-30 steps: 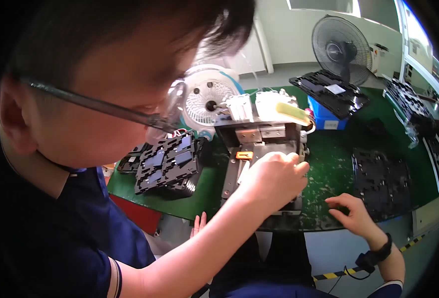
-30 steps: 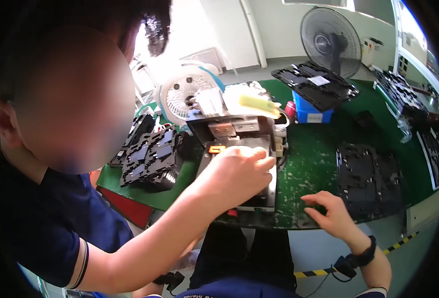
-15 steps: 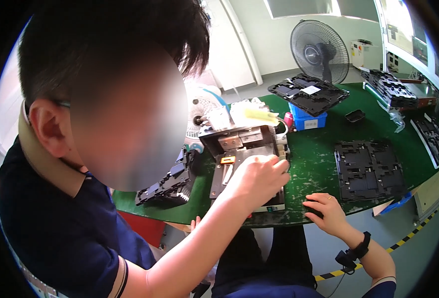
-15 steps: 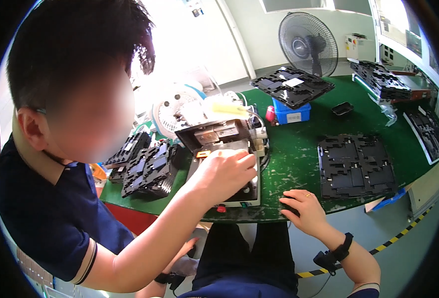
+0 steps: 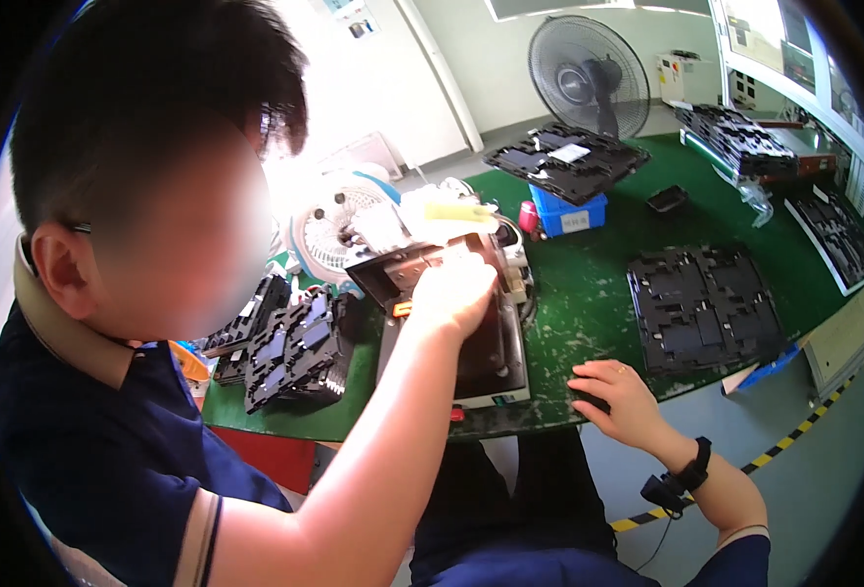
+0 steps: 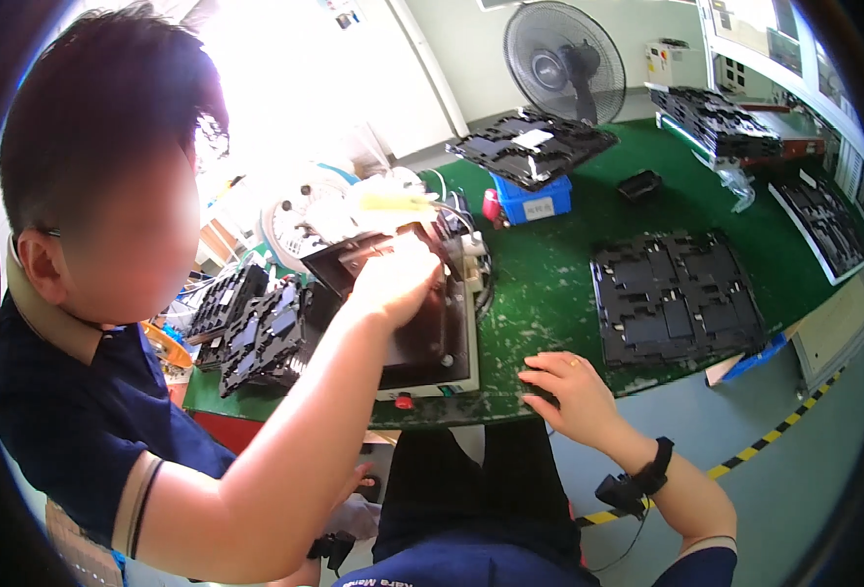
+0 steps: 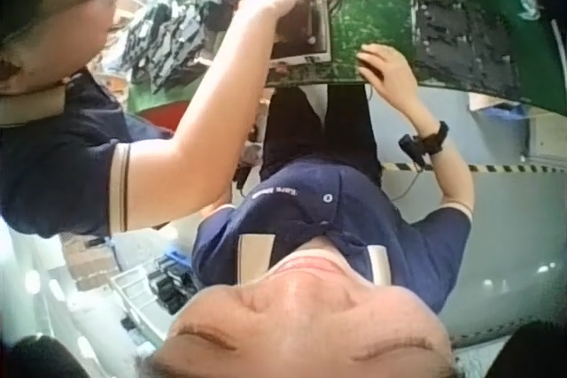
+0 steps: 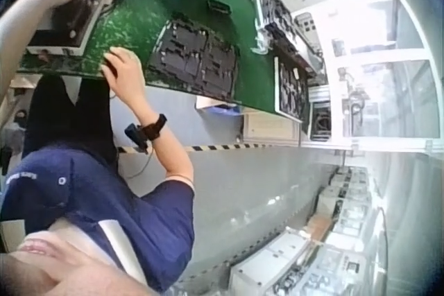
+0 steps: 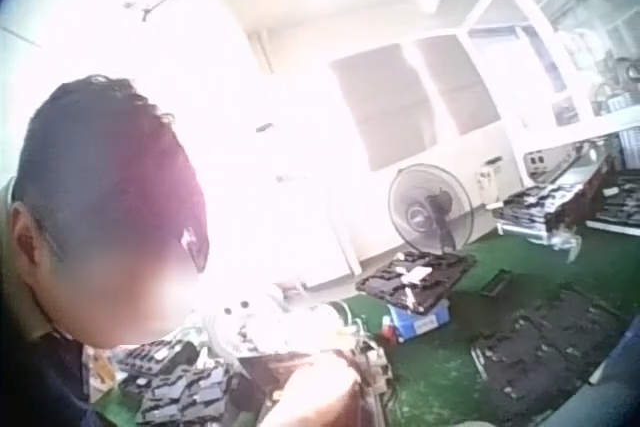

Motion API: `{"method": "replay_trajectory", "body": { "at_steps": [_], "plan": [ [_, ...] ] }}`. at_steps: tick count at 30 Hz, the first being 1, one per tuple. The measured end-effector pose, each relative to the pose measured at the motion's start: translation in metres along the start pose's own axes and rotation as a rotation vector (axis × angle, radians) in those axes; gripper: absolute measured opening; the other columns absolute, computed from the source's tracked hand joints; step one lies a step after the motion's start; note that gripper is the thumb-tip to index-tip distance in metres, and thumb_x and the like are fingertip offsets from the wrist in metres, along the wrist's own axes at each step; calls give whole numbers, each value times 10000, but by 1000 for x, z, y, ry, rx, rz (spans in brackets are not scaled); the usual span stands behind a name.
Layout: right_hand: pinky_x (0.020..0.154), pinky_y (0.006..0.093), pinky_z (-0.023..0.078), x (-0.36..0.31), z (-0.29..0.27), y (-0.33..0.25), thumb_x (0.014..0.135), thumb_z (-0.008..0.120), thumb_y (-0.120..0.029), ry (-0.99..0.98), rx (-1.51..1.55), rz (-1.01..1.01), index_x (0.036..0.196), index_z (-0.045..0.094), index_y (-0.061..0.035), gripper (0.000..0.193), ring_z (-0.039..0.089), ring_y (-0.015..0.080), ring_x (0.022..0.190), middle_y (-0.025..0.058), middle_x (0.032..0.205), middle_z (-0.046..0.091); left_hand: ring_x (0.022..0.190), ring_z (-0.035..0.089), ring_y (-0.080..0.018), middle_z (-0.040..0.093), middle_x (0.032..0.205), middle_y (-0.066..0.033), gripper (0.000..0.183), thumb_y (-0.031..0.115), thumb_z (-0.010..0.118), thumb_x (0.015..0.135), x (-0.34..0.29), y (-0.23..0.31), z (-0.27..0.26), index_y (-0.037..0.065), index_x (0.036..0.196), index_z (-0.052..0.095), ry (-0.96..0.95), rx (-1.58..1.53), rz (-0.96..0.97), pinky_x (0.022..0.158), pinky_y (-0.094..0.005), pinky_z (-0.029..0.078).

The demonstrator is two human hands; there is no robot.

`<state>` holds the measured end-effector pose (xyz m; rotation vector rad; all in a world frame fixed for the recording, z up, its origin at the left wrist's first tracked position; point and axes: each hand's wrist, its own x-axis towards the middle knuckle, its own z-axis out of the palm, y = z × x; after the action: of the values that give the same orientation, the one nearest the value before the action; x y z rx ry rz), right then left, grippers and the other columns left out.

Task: Assembling and inspecting small plastic components using a pneumatic machine fixture.

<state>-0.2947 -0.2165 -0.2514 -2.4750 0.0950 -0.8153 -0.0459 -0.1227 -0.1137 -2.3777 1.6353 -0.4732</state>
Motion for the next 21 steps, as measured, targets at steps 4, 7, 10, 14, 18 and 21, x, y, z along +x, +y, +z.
{"method": "replay_trajectory", "body": {
  "at_steps": [4,7,10,14,18,21],
  "plan": [
    [954,410,422,2,-1,5,793,696,-196,18,-11,-1,1045,655,-80,281,546,276,1110,73,1153,607,1119,536,-316,549,1214,-172,295,210,502,860,-56,4,35,56,1107,548,-156,-144,-157,909,-402,455],
    [939,407,433,-1,-3,11,796,687,-179,40,-27,24,1034,654,-72,262,558,279,1090,79,1140,614,1267,382,-406,378,1367,-267,801,249,698,779,-242,16,74,18,1380,220,-267,-379,-464,1045,-431,338],
    [930,402,439,7,-1,-3,798,682,-169,19,21,7,1031,650,-64,257,563,282,1076,81,1140,614,1325,314,-437,300,1427,-297,1003,257,765,748,-257,20,56,3,1469,116,-321,-413,-632,1095,-442,292],
    [935,408,437,5,-1,1,795,687,-168,44,-27,19,1031,647,-68,259,563,284,1067,78,1138,609,1357,248,-439,220,1463,-295,1004,239,777,729,-254,19,68,-3,1464,137,-287,-375,-581,1112,-450,264],
    [948,419,432,5,-1,0,798,685,-163,47,-11,-3,1016,649,-67,240,563,279,1074,72,1123,605,1389,182,-442,139,1498,-293,1006,221,788,710,-261,21,69,-9,1459,157,-229,-315,-536,1129,-457,236],
    [980,424,419,0,-1,2,806,680,-179,30,-43,24,1032,644,-81,248,566,270,1077,77,1123,603,1391,172,-442,134,1498,-292,1017,212,793,699,-256,23,79,-16,1456,154,-194,-320,-510,1133,-461,225]
  ]
}}
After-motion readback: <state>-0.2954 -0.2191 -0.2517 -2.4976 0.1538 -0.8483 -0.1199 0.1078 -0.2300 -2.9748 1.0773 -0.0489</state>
